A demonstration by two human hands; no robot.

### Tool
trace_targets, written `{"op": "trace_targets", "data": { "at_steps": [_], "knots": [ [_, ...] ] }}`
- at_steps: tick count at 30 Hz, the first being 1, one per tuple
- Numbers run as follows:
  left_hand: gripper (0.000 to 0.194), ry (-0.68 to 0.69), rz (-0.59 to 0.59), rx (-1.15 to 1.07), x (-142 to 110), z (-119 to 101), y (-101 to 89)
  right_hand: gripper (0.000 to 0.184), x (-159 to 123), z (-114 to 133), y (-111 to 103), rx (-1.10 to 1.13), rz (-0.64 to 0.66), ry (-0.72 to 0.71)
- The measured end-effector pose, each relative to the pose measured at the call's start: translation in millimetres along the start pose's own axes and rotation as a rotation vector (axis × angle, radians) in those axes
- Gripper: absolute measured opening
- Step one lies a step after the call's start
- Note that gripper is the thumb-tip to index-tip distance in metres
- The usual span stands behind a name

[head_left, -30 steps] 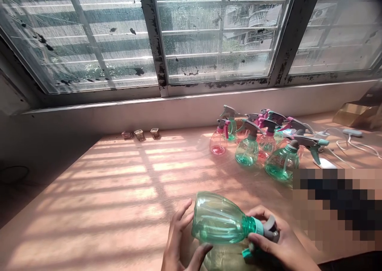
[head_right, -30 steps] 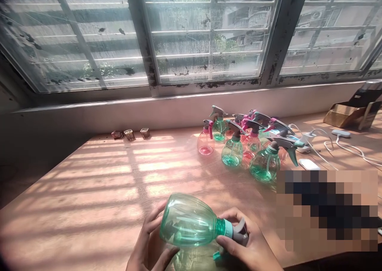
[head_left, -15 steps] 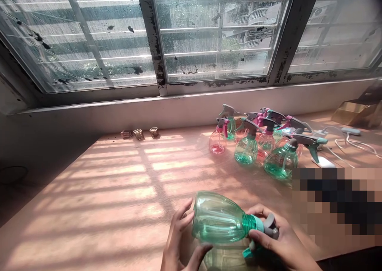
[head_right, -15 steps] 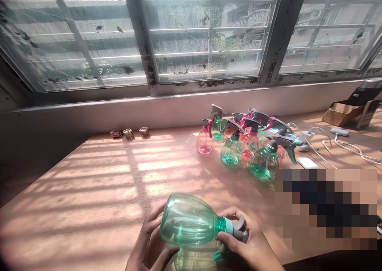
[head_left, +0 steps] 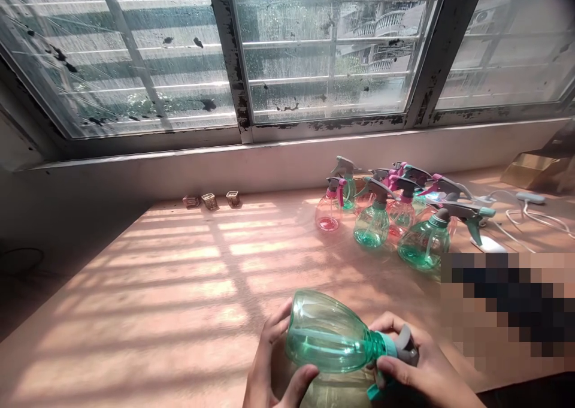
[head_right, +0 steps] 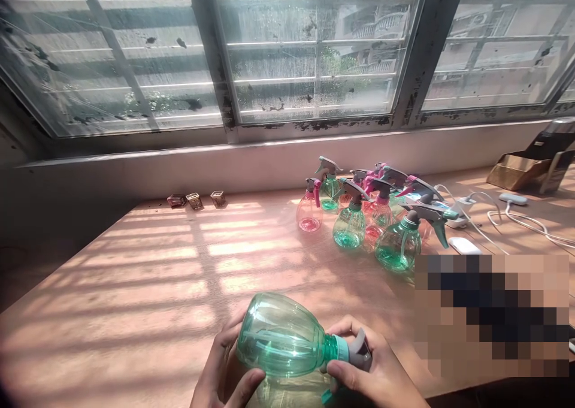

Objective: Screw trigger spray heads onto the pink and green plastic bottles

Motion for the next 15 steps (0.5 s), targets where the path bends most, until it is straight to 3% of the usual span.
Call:
{"op": "trace_targets", "data": {
  "at_steps": [6, 10, 15],
  "knots": [
    [0.052, 0.035, 0.026, 0.174, 3, -2, -3.4, 0.049, 1, 3, 1, -0.014, -0.034, -0.01],
    [0.077, 0.071, 0.005, 0.157, 0, 4, -6.0, 0.048, 1, 5, 2, -0.054, -0.033, -0.033],
    [0.05, 0.083, -0.053, 0.087, -2, 10, -5.4, 0.048, 1, 4, 2, -0.108, -0.058, -0.052]
  ]
}}
Point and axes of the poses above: each hand's wrist, its own x-axis towards the middle knuckle, its own y-axis out of the palm, z = x × y, the point moved 3 cm from there along x, towards the middle knuckle
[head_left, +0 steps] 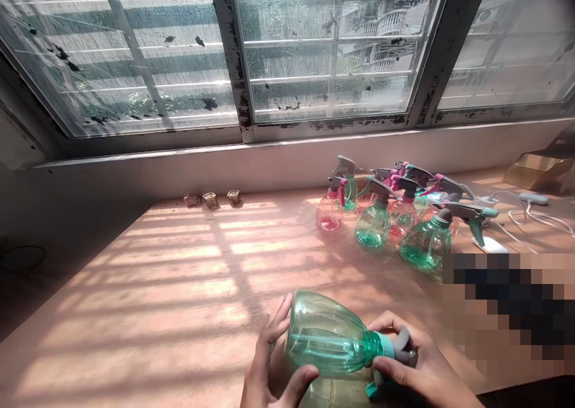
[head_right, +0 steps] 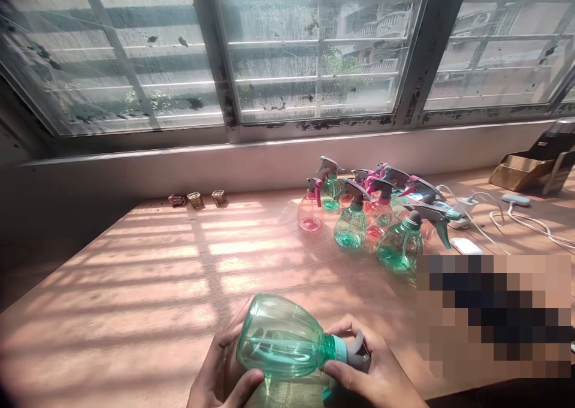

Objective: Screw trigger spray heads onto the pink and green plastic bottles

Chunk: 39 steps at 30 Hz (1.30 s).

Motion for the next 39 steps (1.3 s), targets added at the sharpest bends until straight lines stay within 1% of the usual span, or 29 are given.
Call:
{"op": "trace_targets", "data": {
  "at_steps": [3, 5, 7, 9, 10, 12, 14, 17, 19, 20, 23, 24, 26, 28, 30, 32, 34, 36, 37, 39],
  "knots": [
    [0.039, 0.092, -0.05, 0.041, 0, -1, 3.3, 0.049, 0, -1, 0, 0.078, -0.016, 0.039],
    [0.035, 0.127, -0.078, 0.081, -1, -2, 5.3, 0.049, 0, -1, 1, 0.134, 0.0, 0.069],
    [0.041, 0.116, -0.072, 0.068, -1, -3, 7.3, 0.046, 0, 0, 2, 0.125, 0.013, 0.048],
    [0.056, 0.097, -0.041, -0.017, -1, -4, 9.5, 0.045, 1, 1, 1, 0.082, 0.019, 0.022],
    [0.059, 0.084, -0.029, -0.069, -1, -5, 10.4, 0.045, 1, 1, 1, 0.068, 0.023, 0.02],
    [0.055, 0.064, -0.025, -0.119, -2, -7, 11.2, 0.048, 2, 0, 1, 0.064, 0.034, 0.036],
    [0.044, 0.069, -0.045, -0.023, -2, -9, 10.2, 0.05, 3, -1, 1, 0.069, 0.042, 0.044],
    [0.035, 0.162, -0.099, 0.264, -1, -10, 7.1, 0.052, 5, 1, -1, 0.106, 0.02, 0.048],
    [0.035, 0.203, -0.115, 0.369, 0, -8, 5.7, 0.054, 5, 2, -1, 0.139, 0.008, 0.06],
    [0.038, 0.203, -0.111, 0.369, 1, -6, 5.3, 0.054, 5, 2, 0, 0.142, 0.01, 0.062],
    [0.057, 0.147, -0.071, 0.22, 1, 1, 4.7, 0.051, 4, 4, 1, 0.108, 0.033, 0.051],
    [0.058, 0.12, -0.058, 0.154, 1, 3, 4.5, 0.051, 4, 3, 1, 0.102, 0.041, 0.053],
    [0.053, 0.078, -0.045, 0.07, 0, 4, 4.0, 0.052, 4, 2, 1, 0.101, 0.048, 0.063],
    [0.045, 0.065, -0.067, 0.096, -2, 4, 3.1, 0.052, 4, 1, -1, 0.115, 0.048, 0.067],
    [0.037, 0.081, -0.094, 0.149, -3, 3, 3.0, 0.052, 4, 0, -3, 0.136, 0.047, 0.068],
    [0.032, 0.096, -0.089, 0.144, -3, 2, 4.7, 0.051, 4, 0, -4, 0.156, 0.062, 0.074],
    [0.037, 0.089, -0.051, 0.086, -3, 0, 7.7, 0.051, 4, 1, -4, 0.146, 0.086, 0.071],
    [0.053, 0.068, -0.009, 0.004, -3, -2, 10.3, 0.051, 3, 1, -4, 0.121, 0.104, 0.071],
    [0.057, 0.054, 0.006, -0.036, -3, -3, 11.1, 0.052, 3, 1, -3, 0.109, 0.108, 0.077],
    [0.056, 0.021, 0.02, -0.08, -3, -6, 11.0, 0.057, 2, 0, -3, 0.094, 0.103, 0.099]
  ]
}}
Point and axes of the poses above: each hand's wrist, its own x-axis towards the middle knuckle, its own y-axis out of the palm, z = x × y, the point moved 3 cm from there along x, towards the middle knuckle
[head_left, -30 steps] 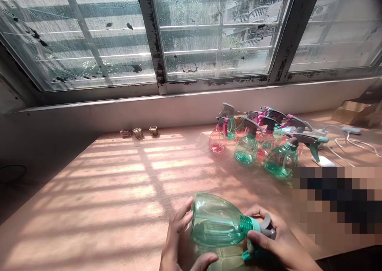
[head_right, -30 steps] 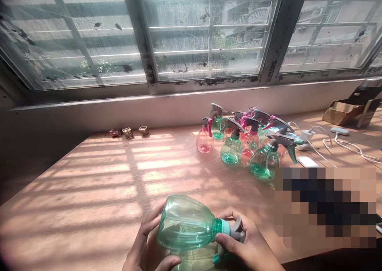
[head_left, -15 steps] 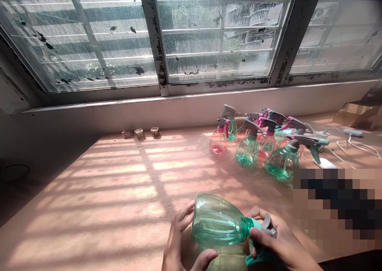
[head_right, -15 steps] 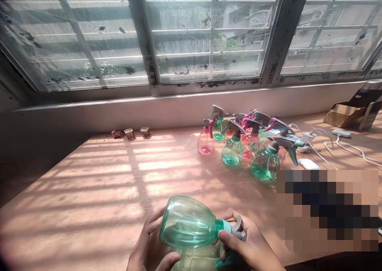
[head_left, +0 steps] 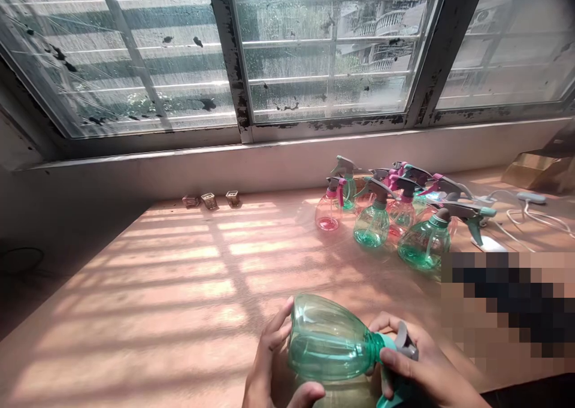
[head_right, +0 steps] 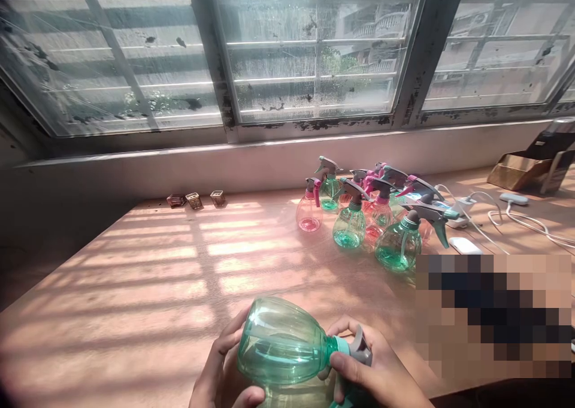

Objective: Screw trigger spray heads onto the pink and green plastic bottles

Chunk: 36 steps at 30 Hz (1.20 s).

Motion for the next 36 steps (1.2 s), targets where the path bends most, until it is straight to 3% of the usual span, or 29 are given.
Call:
{"op": "trace_targets", "data": {
  "at_steps": [7, 15, 23, 29, 32, 36],
  "knots": [
    [0.046, 0.012, -0.036, 0.264, 2.8, -3.4, -7.7, 0.057, 1.9, -2.7, -3.4, 0.042, -0.014, -0.007],
    [0.058, -0.089, 0.014, -0.115, 3.1, -4.5, -3.7, 0.062, -1.4, 2.0, 5.5, -0.019, -0.011, 0.043],
    [0.041, 0.045, -0.023, 0.157, 3.4, 0.6, -5.9, 0.054, 1.4, 1.1, -0.2, 0.043, -0.019, -0.015],
    [0.062, 0.033, 0.0, 0.064, 3.1, -7.3, -1.9, 0.058, 0.1, -1.9, 2.2, -0.009, -0.014, 0.024],
    [0.048, -0.008, 0.006, -0.019, 1.9, -8.7, -1.4, 0.059, -0.1, -1.0, 2.5, -0.021, -0.011, 0.037],
    [0.033, 0.056, -0.034, 0.107, -0.3, -0.6, -1.7, 0.056, 0.8, -0.3, -2.0, 0.01, -0.038, 0.003]
  ]
}}
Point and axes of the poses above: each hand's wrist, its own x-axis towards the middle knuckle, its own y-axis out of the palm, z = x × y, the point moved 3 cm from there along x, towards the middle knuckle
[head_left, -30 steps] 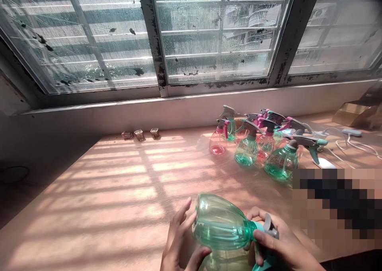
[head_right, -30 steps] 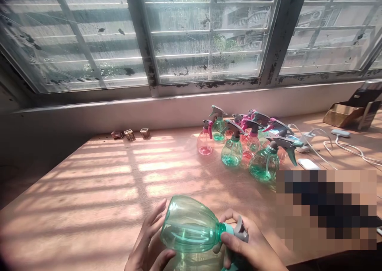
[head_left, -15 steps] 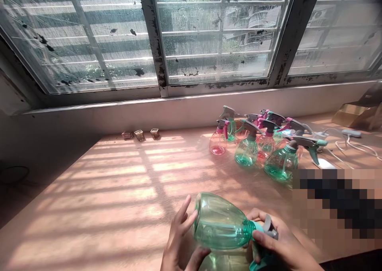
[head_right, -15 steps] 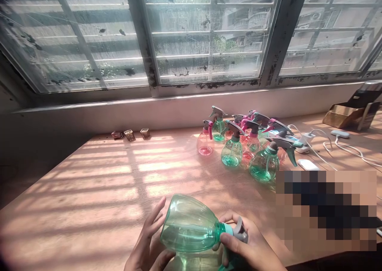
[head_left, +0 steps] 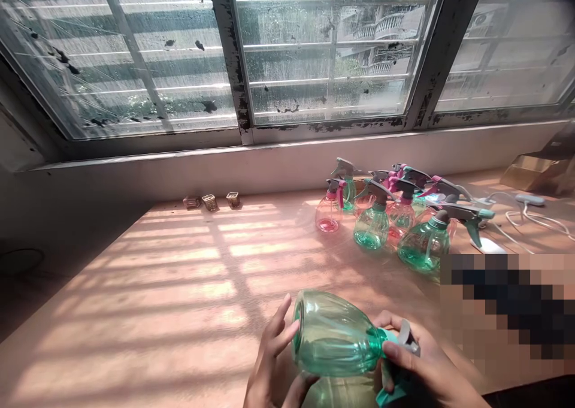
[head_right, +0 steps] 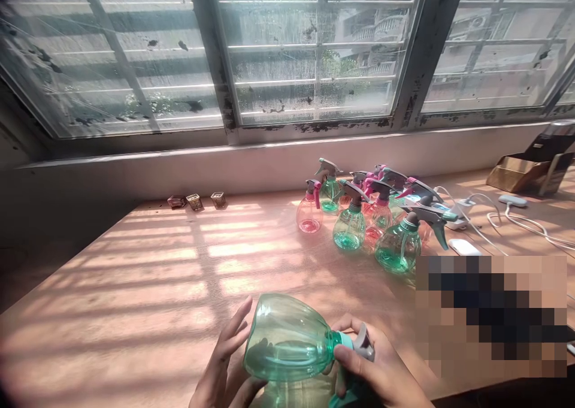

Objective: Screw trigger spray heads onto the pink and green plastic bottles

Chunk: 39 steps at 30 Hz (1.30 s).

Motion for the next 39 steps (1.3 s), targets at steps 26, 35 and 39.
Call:
{"op": "trace_targets", "data": {
  "at_steps": [26, 35, 39],
  "knots": [
    [0.06, -0.19, 0.105, -0.156, -6, 5, 0.7, 0.064, 0, -11, -3, -0.018, 0.168, 0.039],
    [0.051, 0.001, 0.086, 0.082, 3, 3, -4.8, 0.056, -3, -3, 1, 0.033, 0.056, 0.01],
    [0.064, 0.026, 0.101, 0.08, 0, 0, -2.6, 0.052, -4, -3, 2, 0.075, 0.038, -0.019]
  ]
}}
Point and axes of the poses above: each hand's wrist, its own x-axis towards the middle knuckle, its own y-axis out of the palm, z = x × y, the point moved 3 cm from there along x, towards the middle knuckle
